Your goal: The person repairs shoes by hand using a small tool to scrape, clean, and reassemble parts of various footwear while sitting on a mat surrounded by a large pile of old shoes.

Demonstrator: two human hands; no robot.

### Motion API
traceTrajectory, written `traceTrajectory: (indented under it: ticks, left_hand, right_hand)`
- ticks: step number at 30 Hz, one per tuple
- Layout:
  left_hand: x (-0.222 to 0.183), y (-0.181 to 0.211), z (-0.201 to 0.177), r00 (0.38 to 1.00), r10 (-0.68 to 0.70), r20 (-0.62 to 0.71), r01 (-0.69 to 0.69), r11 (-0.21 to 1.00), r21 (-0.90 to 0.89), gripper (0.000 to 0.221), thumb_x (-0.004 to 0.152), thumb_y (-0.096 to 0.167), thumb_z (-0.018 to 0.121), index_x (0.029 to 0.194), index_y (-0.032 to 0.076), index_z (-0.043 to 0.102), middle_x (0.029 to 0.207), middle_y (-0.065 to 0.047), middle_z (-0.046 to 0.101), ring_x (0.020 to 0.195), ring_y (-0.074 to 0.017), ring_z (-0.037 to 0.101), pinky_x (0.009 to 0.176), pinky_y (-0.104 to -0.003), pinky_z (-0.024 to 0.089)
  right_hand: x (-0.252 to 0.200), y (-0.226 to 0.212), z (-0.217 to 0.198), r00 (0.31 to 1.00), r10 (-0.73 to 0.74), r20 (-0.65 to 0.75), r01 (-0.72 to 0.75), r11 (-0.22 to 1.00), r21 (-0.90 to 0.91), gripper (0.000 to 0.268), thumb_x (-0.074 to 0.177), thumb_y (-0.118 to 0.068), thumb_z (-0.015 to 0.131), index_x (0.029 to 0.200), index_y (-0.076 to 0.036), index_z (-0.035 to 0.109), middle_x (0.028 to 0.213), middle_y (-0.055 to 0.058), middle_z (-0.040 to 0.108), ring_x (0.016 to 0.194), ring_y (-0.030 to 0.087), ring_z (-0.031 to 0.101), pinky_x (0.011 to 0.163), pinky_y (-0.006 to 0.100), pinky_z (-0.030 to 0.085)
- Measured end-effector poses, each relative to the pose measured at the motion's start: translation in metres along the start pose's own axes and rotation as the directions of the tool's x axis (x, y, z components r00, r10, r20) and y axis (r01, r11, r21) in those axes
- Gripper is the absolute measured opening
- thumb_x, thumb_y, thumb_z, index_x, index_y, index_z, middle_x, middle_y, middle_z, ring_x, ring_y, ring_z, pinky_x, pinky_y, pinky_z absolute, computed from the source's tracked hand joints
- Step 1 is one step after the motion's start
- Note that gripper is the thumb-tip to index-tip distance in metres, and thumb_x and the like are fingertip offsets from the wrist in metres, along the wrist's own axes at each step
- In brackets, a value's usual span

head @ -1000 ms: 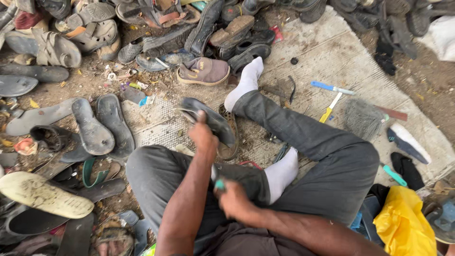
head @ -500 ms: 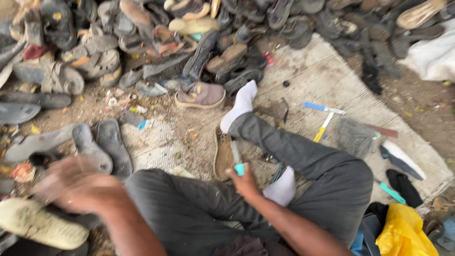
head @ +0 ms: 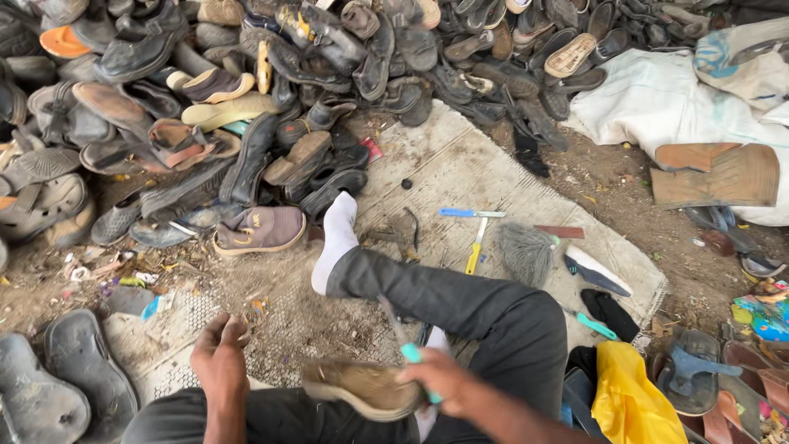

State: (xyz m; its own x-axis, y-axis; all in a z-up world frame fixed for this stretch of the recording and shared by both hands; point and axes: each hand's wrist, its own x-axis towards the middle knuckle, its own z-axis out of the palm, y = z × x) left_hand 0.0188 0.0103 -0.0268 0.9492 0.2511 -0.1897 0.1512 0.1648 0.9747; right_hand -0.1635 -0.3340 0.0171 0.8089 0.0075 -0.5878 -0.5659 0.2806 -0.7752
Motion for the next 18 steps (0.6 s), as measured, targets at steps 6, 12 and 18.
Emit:
traceTrajectory:
  ticks: [6, 12, 18]
  left_hand:
    - [-0.008, 0.022, 0.021, 0.995, -0.102, -0.018, 0.103, 0.959, 0.265, 0.039, 0.098, 0.011, 0.063, 0.132, -0.008, 0.061, 0.109, -0.019, 0.071, 0.096, -0.0242, 0.07, 0.084, -0.033, 0.059]
    - [-0.01, 0.02, 0.025, 0.992, -0.123, -0.011, 0.119, 0.935, 0.334, 0.043, 0.097, 0.018, 0.064, 0.132, -0.007, 0.063, 0.115, -0.022, 0.072, 0.099, -0.0286, 0.07, 0.083, -0.039, 0.058]
    - [0.0, 0.002, 0.03, 0.998, -0.028, 0.049, -0.01, 0.76, 0.65, 0.036, 0.094, 0.026, 0.068, 0.122, 0.004, 0.074, 0.109, -0.022, 0.078, 0.095, -0.0291, 0.074, 0.088, -0.04, 0.055]
  right_hand:
    - [0.016, -0.239, -0.129, 0.844, -0.158, -0.512, 0.071, 0.98, -0.184, 0.02, 0.086, -0.02, 0.068, 0.099, -0.004, 0.071, 0.091, 0.015, 0.074, 0.075, 0.035, 0.071, 0.063, 0.05, 0.056]
    - [0.079, -0.37, -0.123, 0.54, -0.671, -0.508, 0.429, 0.739, -0.52, 0.026, 0.087, -0.019, 0.07, 0.107, -0.003, 0.068, 0.092, 0.019, 0.073, 0.083, 0.036, 0.071, 0.071, 0.05, 0.055]
    - [0.094, -0.107, -0.029, 0.83, -0.432, -0.354, -0.07, 0.548, -0.833, 0.033, 0.087, -0.018, 0.072, 0.116, -0.003, 0.065, 0.093, 0.023, 0.073, 0.091, 0.037, 0.071, 0.078, 0.049, 0.054]
